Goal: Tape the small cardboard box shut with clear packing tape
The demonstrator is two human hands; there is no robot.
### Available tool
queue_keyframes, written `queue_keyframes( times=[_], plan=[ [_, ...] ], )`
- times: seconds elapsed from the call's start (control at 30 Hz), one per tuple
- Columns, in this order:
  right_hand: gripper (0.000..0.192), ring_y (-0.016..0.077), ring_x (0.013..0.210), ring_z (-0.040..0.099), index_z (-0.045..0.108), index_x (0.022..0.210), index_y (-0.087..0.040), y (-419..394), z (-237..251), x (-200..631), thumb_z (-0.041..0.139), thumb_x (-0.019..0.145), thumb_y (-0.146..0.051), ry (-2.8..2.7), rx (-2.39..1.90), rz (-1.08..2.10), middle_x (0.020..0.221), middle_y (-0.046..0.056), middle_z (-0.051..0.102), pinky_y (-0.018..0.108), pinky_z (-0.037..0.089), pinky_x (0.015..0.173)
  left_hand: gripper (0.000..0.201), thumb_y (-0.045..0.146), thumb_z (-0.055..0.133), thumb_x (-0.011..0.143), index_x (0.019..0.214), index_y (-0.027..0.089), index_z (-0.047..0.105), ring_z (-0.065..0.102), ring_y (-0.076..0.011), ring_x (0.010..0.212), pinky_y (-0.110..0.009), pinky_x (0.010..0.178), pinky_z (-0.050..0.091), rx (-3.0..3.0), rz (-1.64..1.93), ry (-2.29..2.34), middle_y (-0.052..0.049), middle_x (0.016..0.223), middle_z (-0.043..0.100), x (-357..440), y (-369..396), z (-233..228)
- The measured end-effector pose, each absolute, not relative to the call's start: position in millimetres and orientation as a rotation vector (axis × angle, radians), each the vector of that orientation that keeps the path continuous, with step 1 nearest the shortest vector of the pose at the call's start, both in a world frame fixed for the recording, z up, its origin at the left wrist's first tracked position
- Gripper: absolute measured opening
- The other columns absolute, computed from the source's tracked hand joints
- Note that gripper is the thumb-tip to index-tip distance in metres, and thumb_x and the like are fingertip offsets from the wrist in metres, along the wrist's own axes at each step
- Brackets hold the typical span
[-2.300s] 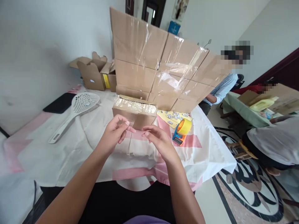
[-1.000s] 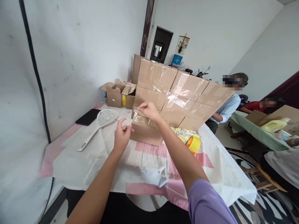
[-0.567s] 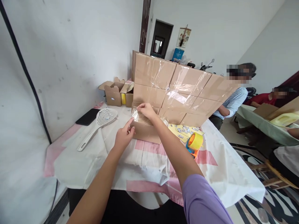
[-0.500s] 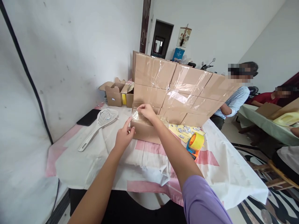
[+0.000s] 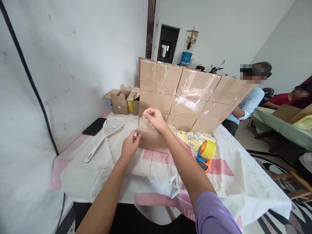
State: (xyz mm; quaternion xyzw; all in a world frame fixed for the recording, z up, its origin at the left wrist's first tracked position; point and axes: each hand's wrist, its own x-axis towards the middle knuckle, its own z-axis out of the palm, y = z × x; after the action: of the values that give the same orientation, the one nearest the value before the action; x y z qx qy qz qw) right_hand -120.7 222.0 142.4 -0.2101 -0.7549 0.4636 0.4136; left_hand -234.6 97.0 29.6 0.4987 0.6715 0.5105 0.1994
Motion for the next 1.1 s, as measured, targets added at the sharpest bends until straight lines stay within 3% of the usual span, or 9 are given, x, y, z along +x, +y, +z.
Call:
queue_keyframes(
  times=[0.27,0.4,0.57,0.67,0.77,0.9,1.1],
  plan=[
    [0.021,0.0178,0.073,0.067,0.063,0.084,-0.021,194,162,-110,0.062,0.093,-0.041,-2.126,-0.367,1.006,0.079,0.001,0.065,0.033,0.049,0.072,0.04,0.04,0.05,0.098,0.134,0.028,0.059,0.07,-0.0228,0.075,-0.029,0.069,0.043,1.401,1.415,1.898,-0.001,0.074,0.074,-234,99,28],
    [0.026,0.0179,0.07,0.068,0.062,0.083,-0.022,187,167,-107,0.069,0.088,-0.047,-1.991,-0.342,1.152,0.078,0.0,0.065,0.035,0.052,0.072,0.039,0.041,0.05,0.097,0.133,0.027,0.059,0.07,-0.0224,0.073,-0.029,0.068,0.042,1.395,1.411,1.898,-0.001,0.075,0.074,-234,100,27],
    [0.029,0.0137,0.061,0.059,0.062,0.08,-0.025,193,179,-101,0.079,0.079,-0.048,-1.597,-0.295,1.303,0.069,-0.003,0.061,0.032,0.053,0.069,0.041,0.042,0.049,0.097,0.134,0.026,0.058,0.07,-0.0224,0.075,-0.03,0.069,0.043,1.395,1.404,1.906,-0.001,0.076,0.075,-234,99,27],
    [0.031,0.0116,0.061,0.057,0.062,0.078,-0.024,202,184,-97,0.081,0.076,-0.048,-1.573,-0.335,1.401,0.072,-0.003,0.061,0.03,0.053,0.069,0.054,0.04,0.05,0.096,0.146,0.021,0.047,0.068,-0.0227,0.075,-0.03,0.068,0.041,1.382,1.422,1.952,-0.003,0.082,0.075,-232,98,32],
    [0.03,0.0126,0.063,0.065,0.063,0.079,-0.021,212,181,-99,0.081,0.077,-0.045,-1.63,-0.374,1.487,0.076,-0.002,0.065,0.029,0.052,0.068,0.066,0.04,0.052,0.095,0.155,0.019,0.036,0.064,-0.0208,0.071,-0.028,0.065,0.038,1.486,1.475,2.035,-0.001,0.079,0.07,-230,100,40],
    [0.029,0.0136,0.062,0.071,0.062,0.077,-0.019,224,168,-112,0.081,0.075,-0.04,-1.594,-0.492,1.561,0.074,-0.002,0.066,0.022,0.046,0.057,0.047,0.037,0.051,0.096,0.141,0.026,0.06,0.059,-0.0164,0.063,-0.026,0.063,0.035,1.706,1.495,2.139,0.002,0.067,0.063,-232,106,47],
    [0.018,0.0119,0.059,0.072,0.058,0.077,-0.017,238,149,-127,0.071,0.081,-0.03,-1.532,-0.691,1.593,0.072,-0.003,0.066,0.017,0.039,0.048,0.056,0.036,0.055,0.094,0.147,0.019,0.055,0.053,-0.012,0.057,-0.023,0.062,0.037,1.736,1.753,2.15,0.004,0.066,0.061,-239,111,42]
  ],
)
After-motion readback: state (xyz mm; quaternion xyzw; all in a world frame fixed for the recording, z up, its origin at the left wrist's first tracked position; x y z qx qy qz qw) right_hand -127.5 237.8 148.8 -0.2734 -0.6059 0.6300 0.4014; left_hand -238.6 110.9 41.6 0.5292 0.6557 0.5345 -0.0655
